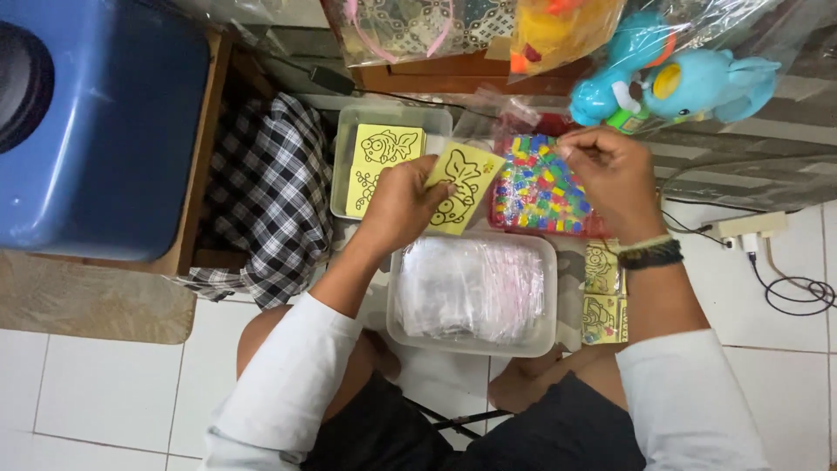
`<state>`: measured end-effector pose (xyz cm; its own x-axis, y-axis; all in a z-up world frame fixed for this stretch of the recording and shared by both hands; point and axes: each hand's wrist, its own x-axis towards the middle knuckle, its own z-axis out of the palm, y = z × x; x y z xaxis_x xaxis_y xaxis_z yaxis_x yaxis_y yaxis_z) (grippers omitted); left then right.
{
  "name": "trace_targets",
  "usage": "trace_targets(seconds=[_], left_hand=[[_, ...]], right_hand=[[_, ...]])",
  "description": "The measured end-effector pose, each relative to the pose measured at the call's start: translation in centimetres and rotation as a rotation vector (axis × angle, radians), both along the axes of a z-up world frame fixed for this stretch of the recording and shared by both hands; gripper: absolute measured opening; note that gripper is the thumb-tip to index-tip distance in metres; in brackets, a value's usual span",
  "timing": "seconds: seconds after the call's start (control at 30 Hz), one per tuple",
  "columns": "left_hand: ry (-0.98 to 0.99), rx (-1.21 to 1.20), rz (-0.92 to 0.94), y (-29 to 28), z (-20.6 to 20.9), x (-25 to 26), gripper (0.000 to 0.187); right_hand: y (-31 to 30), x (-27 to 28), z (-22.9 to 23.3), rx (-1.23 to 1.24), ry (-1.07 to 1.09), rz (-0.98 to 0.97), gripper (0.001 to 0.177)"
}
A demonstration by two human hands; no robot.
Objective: The person places small yellow drawing cards into plastic bags and seals them by hand.
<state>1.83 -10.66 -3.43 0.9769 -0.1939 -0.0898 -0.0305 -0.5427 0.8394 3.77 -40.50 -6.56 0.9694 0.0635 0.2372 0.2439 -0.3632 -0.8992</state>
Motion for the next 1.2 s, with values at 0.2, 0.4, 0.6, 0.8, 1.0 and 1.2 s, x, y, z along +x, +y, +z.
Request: trace_targets(seconds=[0.2,0.4,0.6,0.8,1.0,1.2], left_hand=[[-0.02,-0.079,0.036,0.5,1.8,-0.5,0.012],[-0.053,-0.083,0.064,0.9,1.2,-0.6,0.011],[-0.079,-0.12,0.061,1.6,1.2,-0.5,0.011],[-0.087,-0.154,0.082,1.7,1.2,-0.3,0.011],[-0.12,-0.164,-0.015,0.8,1.3,-0.4,0.008],[-0.17,-0.132,-0.08,-0.4,2.4,-1.2,0.013]], right_hand=[[-0.7,3.7,-13.4,-0.469,0.294,-0.099,0.017],[4.4,2.1,-15.4,-0.704,0.543,-0.172,0.042],[1.4,2.7,-17.2,-0.598,0.403,-0.27,0.01],[1.4,-0.5,-3.5,-0.009,0.227,-0.155,0.008],[1.6,-4.4,7.6,0.409,0.075,-0.151,0.012],[3.2,-5.1,9.4,0.398,-0.071,-0.13,0.018]])
